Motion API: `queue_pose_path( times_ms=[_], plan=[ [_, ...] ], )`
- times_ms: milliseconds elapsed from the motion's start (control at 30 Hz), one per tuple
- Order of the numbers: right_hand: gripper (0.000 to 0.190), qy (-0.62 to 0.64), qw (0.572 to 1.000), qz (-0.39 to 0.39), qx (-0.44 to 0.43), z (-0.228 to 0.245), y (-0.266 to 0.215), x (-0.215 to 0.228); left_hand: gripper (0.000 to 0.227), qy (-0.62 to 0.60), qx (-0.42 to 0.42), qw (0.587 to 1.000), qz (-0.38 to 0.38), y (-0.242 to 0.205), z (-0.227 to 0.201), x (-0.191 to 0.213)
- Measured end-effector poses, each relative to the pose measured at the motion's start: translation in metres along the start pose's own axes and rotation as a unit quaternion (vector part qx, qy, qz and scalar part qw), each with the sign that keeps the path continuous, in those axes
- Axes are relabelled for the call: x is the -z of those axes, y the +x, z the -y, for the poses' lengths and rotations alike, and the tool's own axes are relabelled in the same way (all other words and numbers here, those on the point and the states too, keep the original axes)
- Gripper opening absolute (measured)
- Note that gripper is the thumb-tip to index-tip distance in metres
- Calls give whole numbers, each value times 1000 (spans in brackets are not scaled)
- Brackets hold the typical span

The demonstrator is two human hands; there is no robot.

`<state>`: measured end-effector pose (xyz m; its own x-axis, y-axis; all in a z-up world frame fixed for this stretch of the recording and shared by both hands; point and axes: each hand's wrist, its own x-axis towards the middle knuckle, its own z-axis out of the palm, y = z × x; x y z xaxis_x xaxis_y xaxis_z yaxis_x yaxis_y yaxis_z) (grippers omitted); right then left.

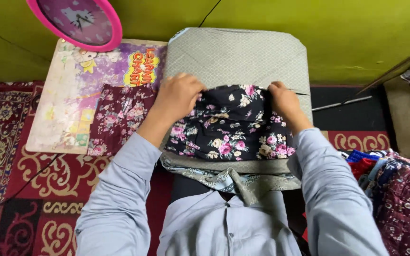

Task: Folding floral patterned pants and stacking them onto a pile.

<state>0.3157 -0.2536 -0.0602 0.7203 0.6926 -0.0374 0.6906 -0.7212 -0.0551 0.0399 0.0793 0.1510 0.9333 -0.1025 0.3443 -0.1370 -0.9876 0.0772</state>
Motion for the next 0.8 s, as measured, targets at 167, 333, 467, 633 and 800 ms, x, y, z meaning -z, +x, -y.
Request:
queue_pose_path(
  times_ms=[167,333,467,633,800],
  plan=[
    [14,58,950,-306,30,69,-61,177,14,62,-42,974,-213,5,-12,76],
    [14,49,875,-475,86,58,-113,195,8,97,-75,957,-264,-19,10,30],
    [18,-52,932,-358,1,39,-164,110,6,49,-76,974,-207,-66,-3,-62],
    [22,37,987,120,-98,39,-213,71,31,-81,-14,971,224,-133,-33,-89],
    [20,-1,988,38,-148,61,-173,103,31,-194,22,973,121,-94,-33,-63]
  ],
)
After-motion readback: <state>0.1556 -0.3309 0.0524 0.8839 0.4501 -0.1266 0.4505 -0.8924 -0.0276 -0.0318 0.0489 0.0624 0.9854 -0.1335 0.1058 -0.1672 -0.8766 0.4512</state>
